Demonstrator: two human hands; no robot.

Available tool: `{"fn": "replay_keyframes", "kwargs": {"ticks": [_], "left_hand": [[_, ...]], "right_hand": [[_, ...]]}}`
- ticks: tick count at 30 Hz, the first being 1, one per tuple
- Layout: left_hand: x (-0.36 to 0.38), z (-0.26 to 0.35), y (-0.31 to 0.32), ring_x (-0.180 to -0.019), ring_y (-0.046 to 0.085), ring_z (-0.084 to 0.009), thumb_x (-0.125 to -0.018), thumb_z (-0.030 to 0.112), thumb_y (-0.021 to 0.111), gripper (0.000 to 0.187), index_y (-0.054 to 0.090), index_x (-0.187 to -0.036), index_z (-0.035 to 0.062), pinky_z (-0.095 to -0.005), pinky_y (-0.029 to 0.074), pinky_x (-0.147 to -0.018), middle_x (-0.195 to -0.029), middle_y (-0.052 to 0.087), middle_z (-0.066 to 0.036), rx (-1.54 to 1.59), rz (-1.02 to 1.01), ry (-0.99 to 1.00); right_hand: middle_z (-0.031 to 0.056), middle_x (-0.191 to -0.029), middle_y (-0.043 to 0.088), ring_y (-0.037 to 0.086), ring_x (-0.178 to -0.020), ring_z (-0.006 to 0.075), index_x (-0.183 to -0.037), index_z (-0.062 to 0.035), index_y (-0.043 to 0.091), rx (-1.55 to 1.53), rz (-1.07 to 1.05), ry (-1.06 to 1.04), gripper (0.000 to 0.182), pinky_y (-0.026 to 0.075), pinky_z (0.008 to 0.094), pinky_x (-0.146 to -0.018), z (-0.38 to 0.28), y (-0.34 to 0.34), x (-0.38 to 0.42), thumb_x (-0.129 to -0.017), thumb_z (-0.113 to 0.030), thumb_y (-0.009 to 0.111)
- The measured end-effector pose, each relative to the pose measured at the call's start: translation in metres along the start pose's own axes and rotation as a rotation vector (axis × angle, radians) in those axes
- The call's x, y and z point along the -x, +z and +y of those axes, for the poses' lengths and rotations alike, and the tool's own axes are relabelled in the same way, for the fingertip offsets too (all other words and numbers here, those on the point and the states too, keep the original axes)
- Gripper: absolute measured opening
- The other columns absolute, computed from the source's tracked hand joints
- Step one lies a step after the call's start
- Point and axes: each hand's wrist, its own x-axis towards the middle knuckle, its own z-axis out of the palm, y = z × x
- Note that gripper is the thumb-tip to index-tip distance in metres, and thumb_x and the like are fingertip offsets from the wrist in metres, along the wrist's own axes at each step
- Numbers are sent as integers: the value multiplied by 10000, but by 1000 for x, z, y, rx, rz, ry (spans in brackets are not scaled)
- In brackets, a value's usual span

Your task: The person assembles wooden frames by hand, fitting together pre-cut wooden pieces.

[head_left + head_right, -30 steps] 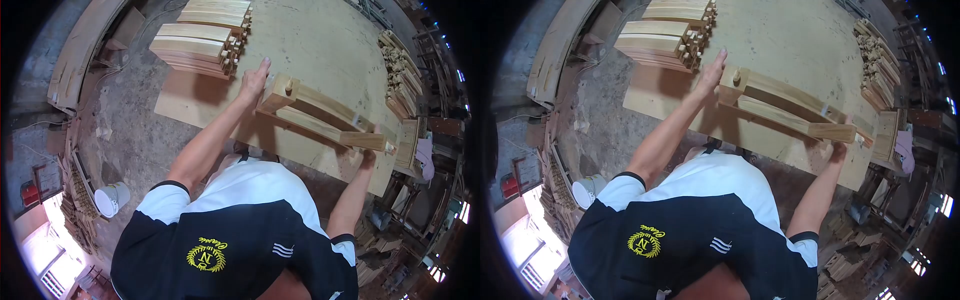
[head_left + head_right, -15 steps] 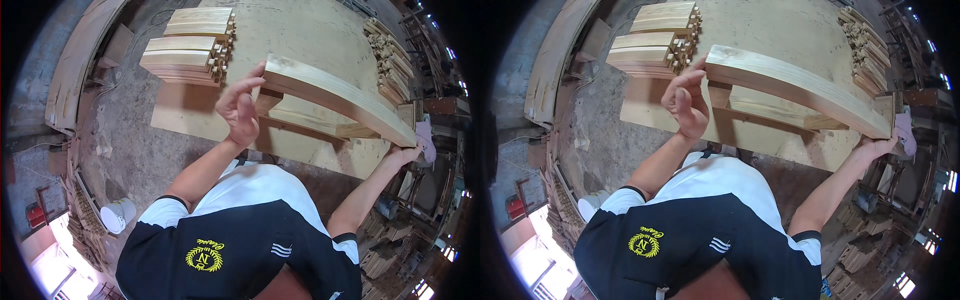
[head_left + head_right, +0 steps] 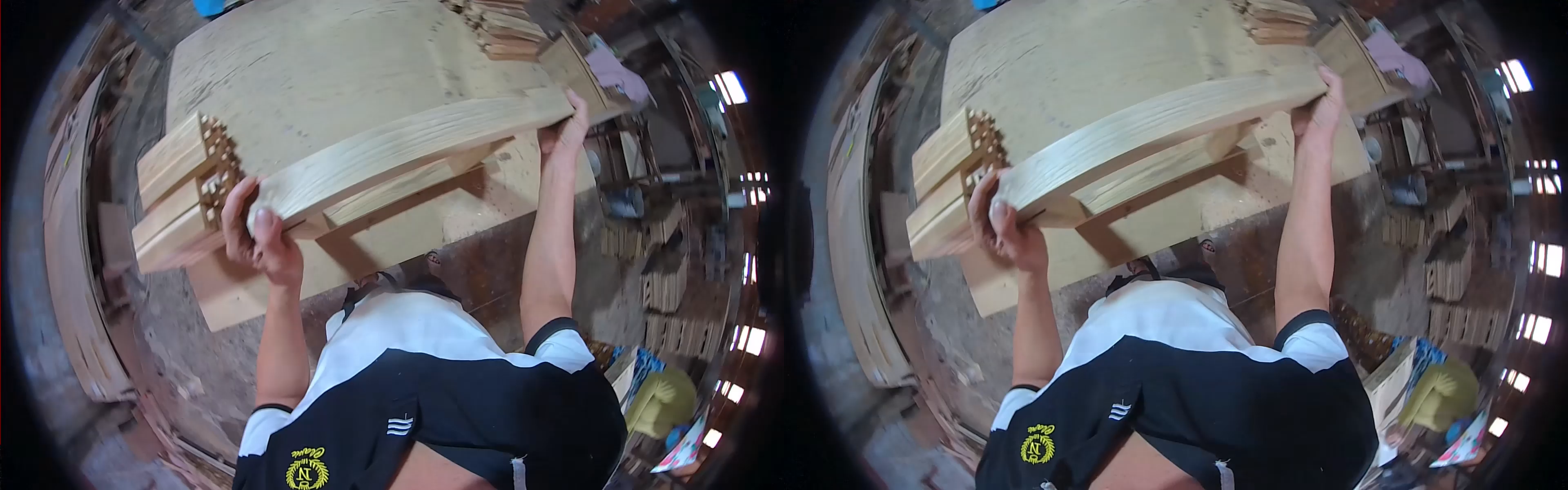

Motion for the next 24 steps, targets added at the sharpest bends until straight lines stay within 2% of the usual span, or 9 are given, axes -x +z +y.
{"fn": "replay_keyframes", "kwargs": {"ticks": [7,11,12,15,16,19,20,23,24], "left_hand": [[0,4,7,-1001,638,-248,-934,241,551,436,585,-1223,-83,-365,509,-926,-1092,651,-184,2,18,-35],[-1,1,-4,-1060,611,-245,-945,265,577,442,590,-1228,-75,-384,471,-984,-1127,628,-174,-41,-57,-34],[-4,11,-6,-1128,585,-259,-962,304,585,468,590,-1243,-69,-405,448,-1016,-1153,628,-176,-109,-99,-64],[-22,60,20,-1180,563,-288,-966,358,603,518,586,-1270,-61,-421,446,-1009,-1187,631,-190,-370,-107,403],[-24,72,34,-1213,544,-328,-951,410,630,568,585,-1301,-36,-449,433,-1014,-1242,616,-216,-374,-174,440],[-34,109,102,-1233,528,-387,-899,472,686,656,581,-1328,-13,-493,382,-1061,-1311,583,-236,-754,-669,479],[-33,103,127,-1110,621,-398,-874,548,702,652,623,-1205,-8,-494,459,-977,-1151,667,-234,-857,-663,658],[-27,88,166,-889,699,-391,-859,616,690,617,631,-1013,21,-480,536,-812,-907,716,-198,-1150,-1033,80],[-24,86,168,-836,690,-401,-858,609,697,601,608,-965,24,-484,531,-767,-853,702,-192,-1121,-1009,110]], "right_hand": [[93,-1069,667,617,-1055,236,-1095,-20,644,63,-141,-42,259,474,382,-994,-2,-20,-12,-881,-165,655],[66,-1028,650,606,-1016,213,-1061,-42,653,28,-141,-40,229,477,364,-966,0,-20,-11,-868,-166,659],[63,-1028,649,606,-1016,212,-1056,-47,654,35,-161,-26,223,478,364,-961,-1,-20,-12,-868,-166,658],[52,-1022,648,608,-1011,204,-1038,-63,659,47,-204,-13,198,493,370,-924,0,-25,-16,-869,-165,657],[51,-1025,649,609,-1017,203,-1033,-70,662,47,-200,-1,189,497,371,-917,1,-24,-16,-873,-170,659],[44,-1064,650,612,-1045,198,-1079,-96,653,37,-188,55,226,507,367,-891,2,-21,-16,-887,-212,675],[41,-1082,650,612,-1056,197,-1106,-106,646,32,-178,77,249,511,365,-882,2,-22,-15,-892,-229,682],[46,-1151,644,615,-1077,194,-1228,-111,593,-171,-276,145,388,518,347,-865,-1,-33,21,-902,-291,700],[56,-1177,639,616,-1080,201,-1276,-95,554,-14,-264,103,472,518,352,-887,14,-44,27,-891,-312,720]]}}
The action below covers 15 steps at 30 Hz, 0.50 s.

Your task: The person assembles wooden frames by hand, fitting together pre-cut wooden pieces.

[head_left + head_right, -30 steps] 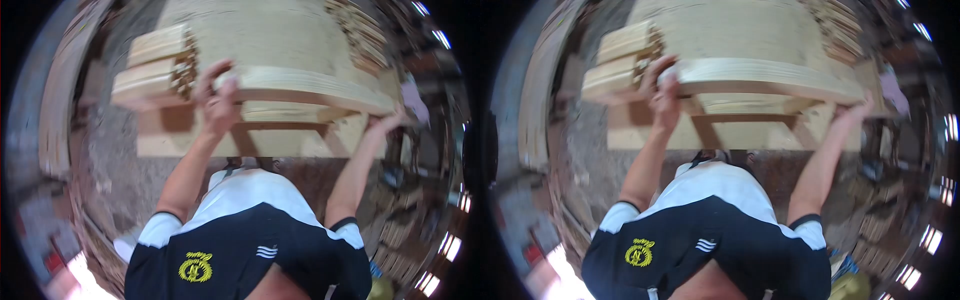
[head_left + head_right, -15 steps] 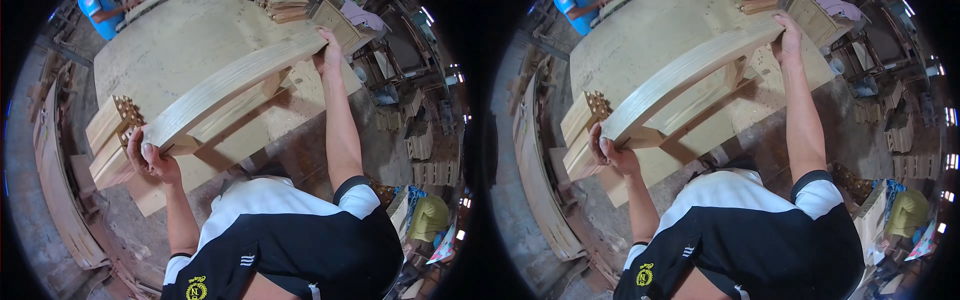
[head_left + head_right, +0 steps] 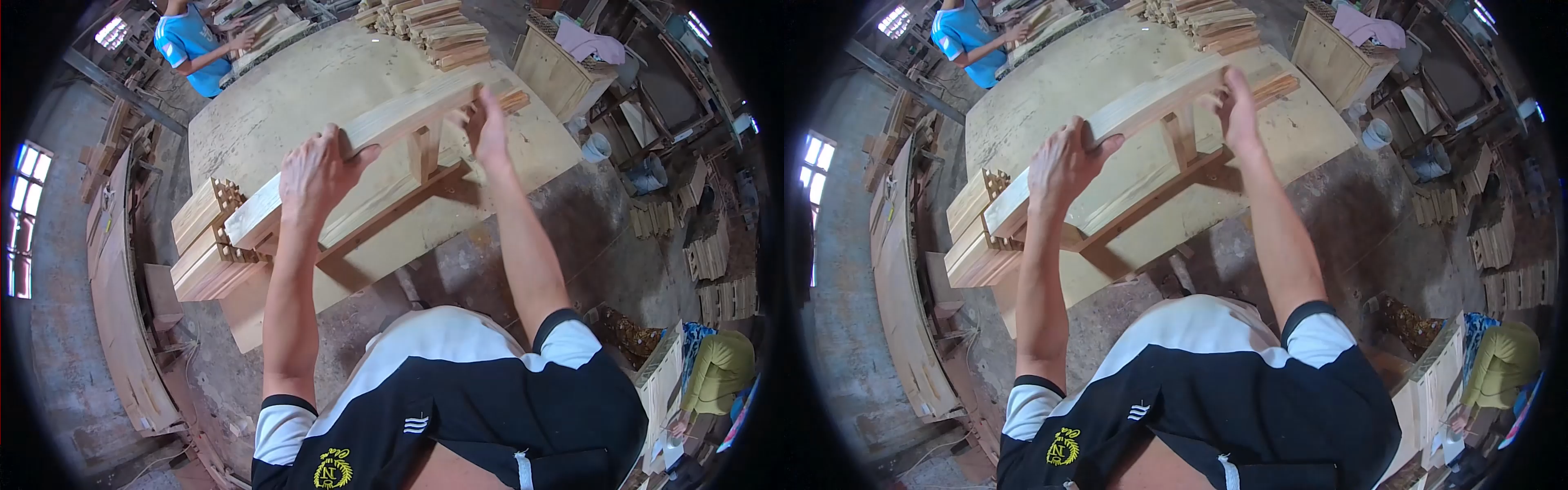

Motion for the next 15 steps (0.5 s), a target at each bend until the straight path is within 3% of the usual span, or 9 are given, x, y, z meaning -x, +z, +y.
{"fn": "replay_keyframes", "kwargs": {"ticks": [1,3,6,9,15], "left_hand": [[0,-2,2,-784,681,-410,-856,601,703,590,586,-917,26,-487,526,-722,-798,688,-186,14,35,21],[0,-4,1,-729,670,-416,-854,585,716,578,564,-864,28,-491,516,-670,-737,669,-183,29,58,56],[4,-4,2,-722,664,-411,-848,546,741,548,558,-836,30,-498,492,-652,-712,650,-198,69,42,109],[2,-3,5,-751,682,-411,-846,595,718,583,555,-858,35,-488,528,-679,-752,676,-188,-55,62,91],[3,3,2,-762,685,-413,-832,629,712,620,542,-868,33,-494,522,-693,-769,687,-193,-63,20,51]], "right_hand": [[67,-1203,635,618,-1083,208,-1323,-78,515,159,25,-19,559,519,358,-908,19,-11,8,-879,-333,740],[130,-1135,693,677,-1023,240,-1332,-53,499,632,-232,-221,650,528,400,-890,44,1,43,-774,-237,777],[220,-1151,679,672,-1070,354,-1372,-21,427,878,-254,-340,794,512,423,-957,64,-1,31,-706,-243,798],[262,-1147,657,631,-1101,425,-1328,-4,414,974,-234,-132,795,506,430,-963,33,19,42,-687,-262,806],[216,-1069,655,632,-1080,374,-1160,-28,441,1029,-231,-166,622,504,430,-932,51,8,36,-712,-274,795]]}}
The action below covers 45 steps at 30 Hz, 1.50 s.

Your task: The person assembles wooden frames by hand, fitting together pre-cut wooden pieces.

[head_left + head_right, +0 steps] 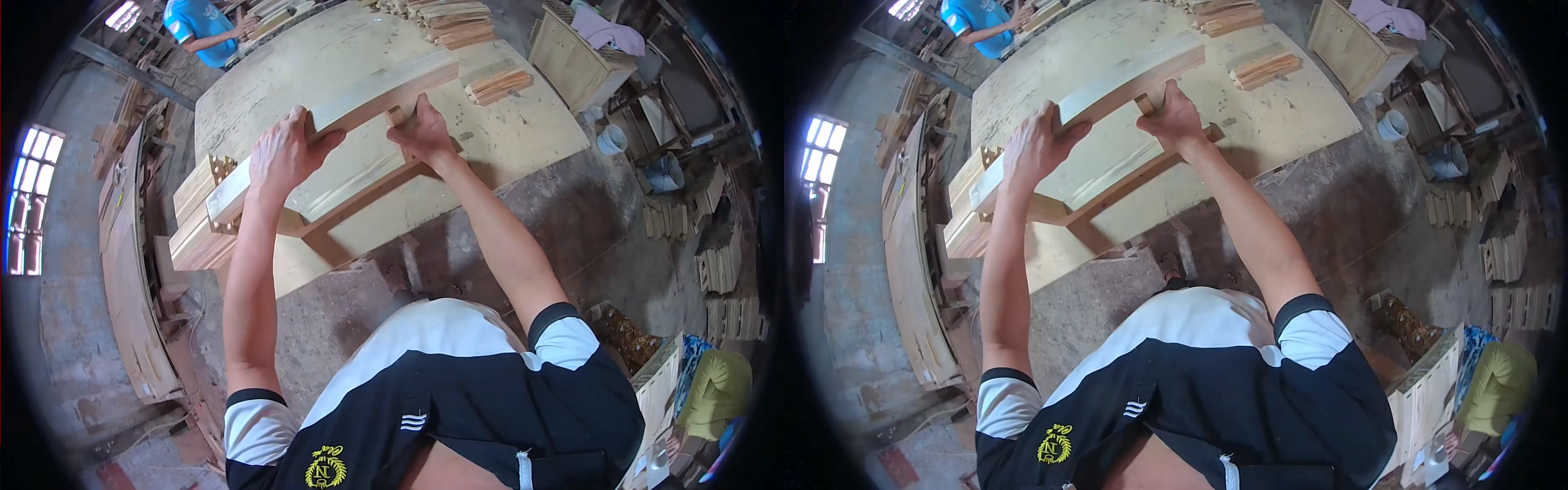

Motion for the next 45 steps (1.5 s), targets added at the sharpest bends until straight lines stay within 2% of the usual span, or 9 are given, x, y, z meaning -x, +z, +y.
{"fn": "replay_keyframes", "kwargs": {"ticks": [11,16,20,22,26,28,30,36,45], "left_hand": [[-37,23,-89,-1027,664,-384,-917,650,591,728,609,-1336,55,-451,520,-876,-1120,679,-226,102,469,223],[-60,-10,25,-940,680,-377,-952,605,526,461,665,-1264,296,-450,516,-799,-983,704,-188,55,-309,-170],[-33,24,-11,-941,692,-309,-852,782,500,808,741,-1163,75,-437,505,-816,-931,710,-249,205,-361,-196],[-14,33,-8,-623,669,-309,-804,815,557,870,734,-786,-37,-420,495,-586,-640,663,-200,184,-296,-189],[56,58,6,-426,559,-239,-767,836,604,813,663,-606,42,-398,465,-463,-465,528,-96,165,-298,3],[85,59,20,-481,622,-278,-741,846,618,824,681,-699,25,-402,509,-534,-533,601,-117,91,-204,69],[94,50,29,-609,670,-291,-730,846,624,828,659,-725,19,-399,523,-691,-630,649,-120,75,-153,128],[59,-3,113,-814,679,-266,-705,835,638,766,662,-745,71,-395,468,-825,-780,677,-102,43,-124,96],[-136,-146,170,-783,679,-295,-730,733,708,657,690,-742,77,-451,492,-808,-760,694,-114,-40,-38,26]], "right_hand": [[88,-945,576,528,-788,217,-1018,-55,445,-111,24,-117,501,511,339,-736,15,6,1,-734,-208,829],[82,-1097,586,556,-846,197,-1073,-57,516,-912,-70,87,364,520,362,-744,24,13,-4,-816,-110,768],[87,-1163,605,606,-962,211,-1169,-56,561,-691,-16,-127,388,531,372,-784,20,7,16,-837,-110,754],[94,-1143,659,640,-1004,190,-1205,-34,597,-146,32,-316,462,533,365,-821,14,-10,27,-800,-153,787],[162,-1237,622,605,-1139,307,-1264,-56,610,248,233,-582,456,478,428,-961,53,-9,99,-849,-171,761],[202,-1265,562,550,-1181,317,-1322,-2,514,-512,172,-164,518,429,458,-1047,65,8,133,-927,-273,710],[224,-1273,565,536,-1210,378,-1325,-15,530,-273,237,-585,516,419,474,-1060,77,6,129,-946,-342,657],[249,-1430,471,462,-1334,448,-1389,-43,516,762,-69,-474,621,392,491,-1119,110,-2,117,-841,-228,742],[264,-1465,410,439,-1339,440,-1339,-2,541,574,282,162,572,408,476,-1112,116,-84,194,-814,-102,744]]}}
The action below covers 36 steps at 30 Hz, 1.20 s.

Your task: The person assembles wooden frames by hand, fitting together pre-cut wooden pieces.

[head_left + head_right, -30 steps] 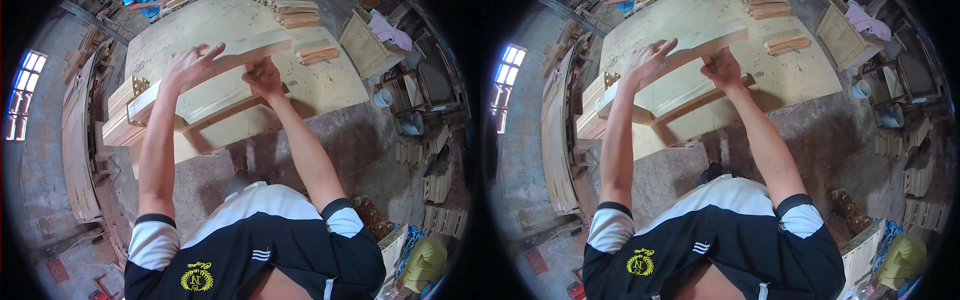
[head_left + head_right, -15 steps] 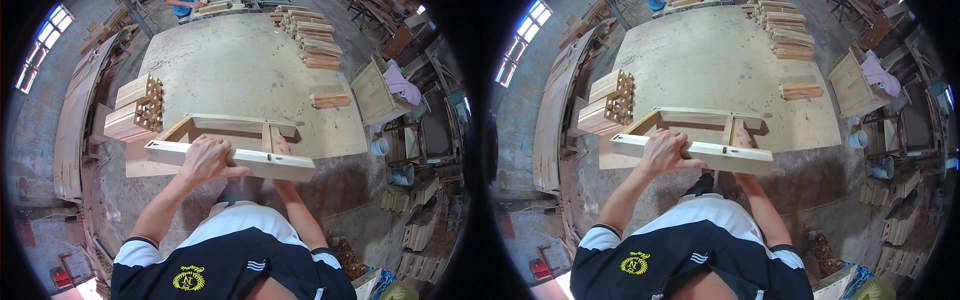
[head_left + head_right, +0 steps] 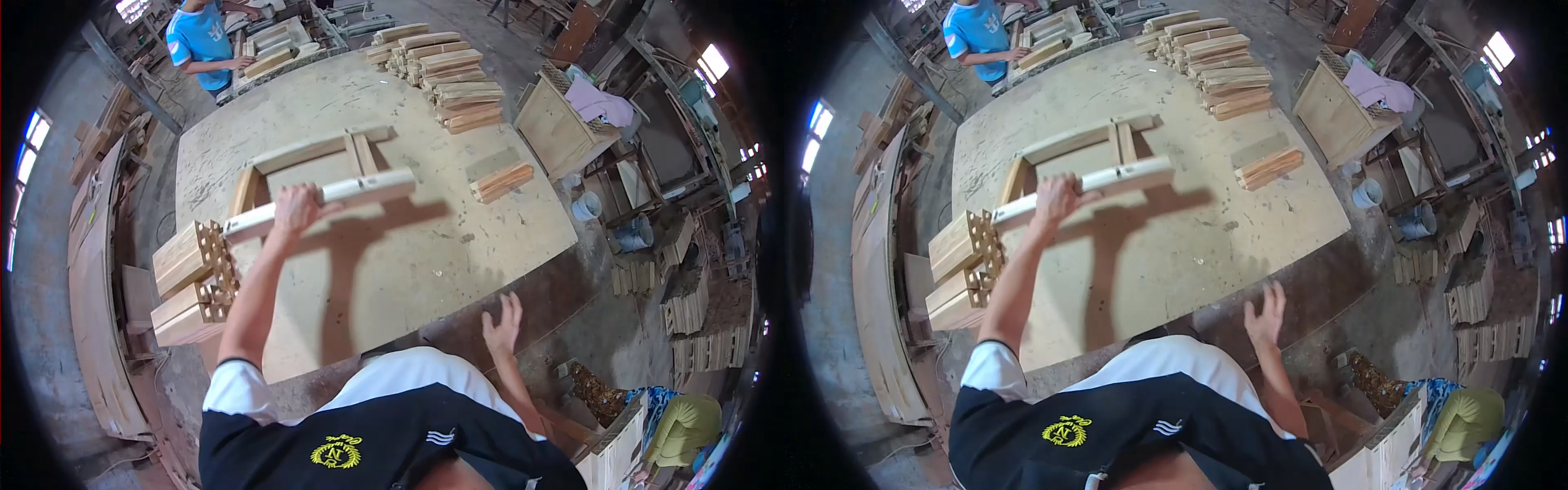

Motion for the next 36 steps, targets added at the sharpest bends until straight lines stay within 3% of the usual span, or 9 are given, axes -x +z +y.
{"fn": "replay_keyframes", "kwargs": {"ticks": [5,7,10,11,14,16,19,28,36], "left_hand": [[-112,-23,44,-1012,622,-334,-774,418,776,466,682,-1082,81,-502,431,-901,-1066,668,-157,-49,518,-105],[-119,30,65,-1022,614,-368,-801,370,766,491,639,-1170,71,-529,433,-914,-1123,639,-171,318,406,-20],[-79,147,103,-1109,594,-362,-840,434,701,520,622,-1204,71,-570,408,-997,-1202,611,-178,359,7,301],[-51,185,126,-1182,562,-369,-849,422,687,536,599,-1253,82,-602,372,-1052,-1251,588,-183,229,53,534],[7,257,122,-1284,491,-394,-849,418,678,587,562,-1317,83,-655,286,-1109,-1334,547,-194,515,-30,682],[12,265,133,-1334,448,-403,-849,422,673,601,553,-1326,77,-668,247,-1130,-1381,514,-206,634,-144,796],[7,238,165,-1402,371,-411,-877,437,631,634,546,-1379,59,-655,237,-1135,-1460,456,-231,406,44,852],[-107,162,201,-1405,368,-394,-912,544,591,716,501,-1440,70,-602,265,-1138,-1506,441,-173,275,12,876],[-108,183,216,-1383,405,-376,-928,608,542,742,492,-1424,59,-600,288,-1123,-1482,466,-156,91,-36,658]], "right_hand": [[240,-1448,426,420,-1347,430,-1329,-3,558,147,134,256,526,374,495,-1120,33,-49,64,-835,-66,725],[256,-1425,438,429,-1328,444,-1323,-1,559,230,156,409,515,383,506,-1097,44,-63,110,-835,-53,716],[273,-1339,508,500,-1238,455,-1221,18,596,440,300,338,444,432,514,-1044,115,-62,213,-824,-132,724],[272,-1347,519,506,-1239,451,-1203,18,609,426,308,491,410,444,513,-1038,100,-70,228,-834,-135,708],[273,-1382,519,491,-1277,443,-1218,-3,622,482,411,689,384,431,508,-1063,73,-77,273,-869,-153,683],[277,-1374,528,470,-1312,446,-1249,-28,623,544,464,873,401,412,499,-1089,17,-76,264,-873,-155,680],[270,-1388,526,507,-1278,452,-1209,-1,630,657,657,888,394,440,495,-1072,-19,-73,278,-839,-113,704],[263,-1315,552,529,-1227,438,-1158,-44,620,901,928,1061,360,458,489,-1033,-52,-70,313,-806,-54,695],[249,-1315,551,490,-1257,414,-1207,-49,630,744,803,1288,434,371,517,-1081,-21,-132,367,-915,-370,608]]}}
